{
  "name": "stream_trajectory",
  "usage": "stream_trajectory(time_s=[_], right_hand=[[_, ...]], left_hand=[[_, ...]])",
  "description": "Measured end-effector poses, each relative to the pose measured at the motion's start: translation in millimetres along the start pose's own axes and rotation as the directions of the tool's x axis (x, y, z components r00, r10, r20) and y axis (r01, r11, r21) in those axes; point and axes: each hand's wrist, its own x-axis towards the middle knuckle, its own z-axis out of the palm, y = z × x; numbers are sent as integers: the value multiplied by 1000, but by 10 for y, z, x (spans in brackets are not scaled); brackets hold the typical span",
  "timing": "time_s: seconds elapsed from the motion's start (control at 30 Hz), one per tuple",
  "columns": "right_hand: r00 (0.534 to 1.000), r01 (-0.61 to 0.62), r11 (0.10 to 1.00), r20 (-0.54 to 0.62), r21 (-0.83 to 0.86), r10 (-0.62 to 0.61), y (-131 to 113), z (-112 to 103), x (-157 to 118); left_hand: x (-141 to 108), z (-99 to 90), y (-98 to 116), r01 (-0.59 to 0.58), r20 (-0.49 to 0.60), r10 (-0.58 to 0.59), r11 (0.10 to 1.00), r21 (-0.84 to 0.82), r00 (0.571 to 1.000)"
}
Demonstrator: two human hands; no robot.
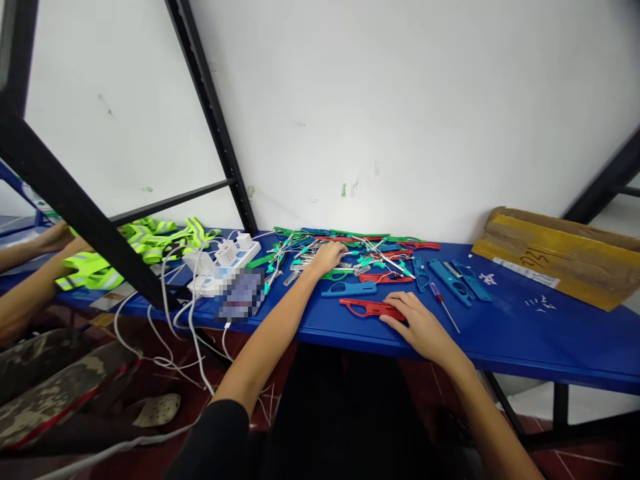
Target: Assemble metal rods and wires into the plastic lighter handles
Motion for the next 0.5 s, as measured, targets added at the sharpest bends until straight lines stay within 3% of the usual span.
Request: stream_trajectory(time_s=[0.13, 0.33, 0.43, 0.5], right_hand=[[1000, 4, 1000, -3, -13, -4, -7, 7, 0], [1000, 23, 999, -8, -29, -23, -23, -7, 11], [999, 32, 999, -3, -35, -32, -33, -13, 17], [999, 38, 999, 1, -36, -38, -31, -10, 17]], left_hand=[[90, 20, 253, -139, 13, 139, 979, 149, 990], [437, 405, 1142, -427, 173, 396, 878, 217, 902], [593, 610, 1523, -444, 198, 406, 869, 218, 892], [676, 637, 1645, -420, 168, 392, 886, 196, 905]])
